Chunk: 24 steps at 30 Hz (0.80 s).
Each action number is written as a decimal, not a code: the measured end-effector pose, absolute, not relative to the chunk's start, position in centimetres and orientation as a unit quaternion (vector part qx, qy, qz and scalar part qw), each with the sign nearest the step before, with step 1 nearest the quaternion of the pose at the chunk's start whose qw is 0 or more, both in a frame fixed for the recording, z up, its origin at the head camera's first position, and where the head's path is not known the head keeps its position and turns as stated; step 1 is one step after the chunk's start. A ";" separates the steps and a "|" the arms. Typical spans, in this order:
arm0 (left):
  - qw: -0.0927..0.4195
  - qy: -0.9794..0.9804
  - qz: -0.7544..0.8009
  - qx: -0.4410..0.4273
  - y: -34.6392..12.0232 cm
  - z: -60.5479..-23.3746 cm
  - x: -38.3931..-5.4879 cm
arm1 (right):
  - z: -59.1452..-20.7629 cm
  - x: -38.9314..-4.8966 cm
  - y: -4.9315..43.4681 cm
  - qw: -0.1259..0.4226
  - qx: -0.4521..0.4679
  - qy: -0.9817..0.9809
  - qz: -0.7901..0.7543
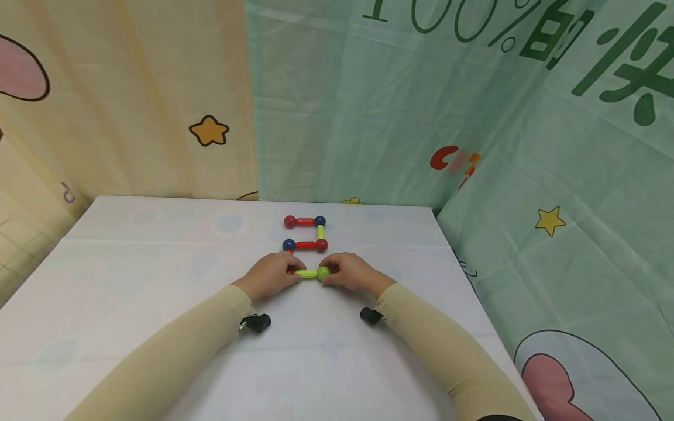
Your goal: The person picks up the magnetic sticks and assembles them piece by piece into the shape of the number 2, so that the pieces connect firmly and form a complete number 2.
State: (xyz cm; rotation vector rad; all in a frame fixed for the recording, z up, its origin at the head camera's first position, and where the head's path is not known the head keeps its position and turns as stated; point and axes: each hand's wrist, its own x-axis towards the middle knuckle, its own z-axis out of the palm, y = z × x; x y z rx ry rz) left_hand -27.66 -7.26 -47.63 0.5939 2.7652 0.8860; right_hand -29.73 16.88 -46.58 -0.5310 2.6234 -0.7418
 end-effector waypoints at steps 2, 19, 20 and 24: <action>0.090 0.929 0.298 0.198 -7.3 -47.6 -27.6 | -46.6 -29.7 16.9 0.181 -0.189 0.929 -0.263; 0.092 0.927 0.305 0.196 -7.3 -47.6 -27.7 | -46.6 -29.7 16.9 0.179 -0.188 0.928 -0.265; 0.092 0.927 0.306 0.196 -7.3 -47.6 -27.7 | -46.6 -29.7 16.9 0.179 -0.187 0.929 -0.265; 0.094 0.927 0.306 0.193 -7.2 -47.6 -27.6 | -46.6 -29.7 16.9 0.180 -0.183 0.931 -0.261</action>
